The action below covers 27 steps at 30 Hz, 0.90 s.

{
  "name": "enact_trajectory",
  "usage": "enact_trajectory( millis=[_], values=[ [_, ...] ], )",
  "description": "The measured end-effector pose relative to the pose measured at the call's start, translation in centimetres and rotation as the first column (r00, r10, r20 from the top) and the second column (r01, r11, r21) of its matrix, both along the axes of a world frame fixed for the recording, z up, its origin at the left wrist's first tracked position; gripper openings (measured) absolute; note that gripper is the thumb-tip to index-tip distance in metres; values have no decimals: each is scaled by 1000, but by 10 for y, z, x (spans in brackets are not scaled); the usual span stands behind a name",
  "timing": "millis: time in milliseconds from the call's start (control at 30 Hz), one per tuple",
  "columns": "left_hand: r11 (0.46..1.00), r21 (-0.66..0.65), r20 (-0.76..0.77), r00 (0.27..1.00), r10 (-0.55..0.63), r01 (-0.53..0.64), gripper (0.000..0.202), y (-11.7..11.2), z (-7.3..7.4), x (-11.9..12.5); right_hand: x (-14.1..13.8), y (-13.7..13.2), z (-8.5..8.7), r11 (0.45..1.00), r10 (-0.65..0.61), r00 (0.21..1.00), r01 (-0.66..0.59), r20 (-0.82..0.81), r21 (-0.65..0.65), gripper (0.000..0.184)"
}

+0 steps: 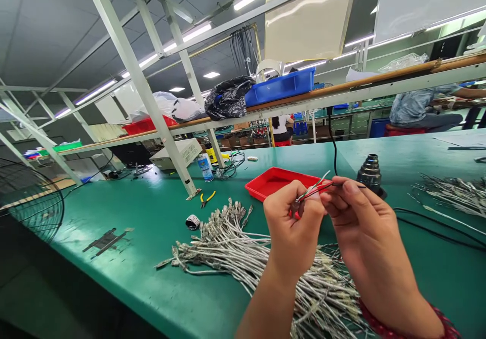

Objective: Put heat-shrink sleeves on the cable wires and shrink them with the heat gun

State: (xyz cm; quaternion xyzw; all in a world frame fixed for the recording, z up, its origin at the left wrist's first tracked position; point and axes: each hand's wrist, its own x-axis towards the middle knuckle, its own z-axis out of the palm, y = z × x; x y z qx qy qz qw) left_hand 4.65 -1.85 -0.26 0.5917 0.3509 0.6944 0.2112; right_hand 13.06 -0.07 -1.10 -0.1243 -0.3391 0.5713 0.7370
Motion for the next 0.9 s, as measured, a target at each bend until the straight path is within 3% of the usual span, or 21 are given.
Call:
enact_trajectory(
  millis=[167, 633, 900],
  values=[
    [997, 72, 16, 1000, -4, 3, 31, 4, -3, 2, 1, 0, 0, 1000, -21, 1000, 21, -10, -6, 16],
    [997, 75, 7, 999, -32, 31, 29, 4, -3, 2, 5, 6, -4, 999, -13, 999, 11, 30, 50, 12],
    [991, 51, 9, 992, -127, 127, 28, 4, -2, -1, 9, 9, -2, 997, -30, 997, 26, 68, 70, 11]
  ],
)
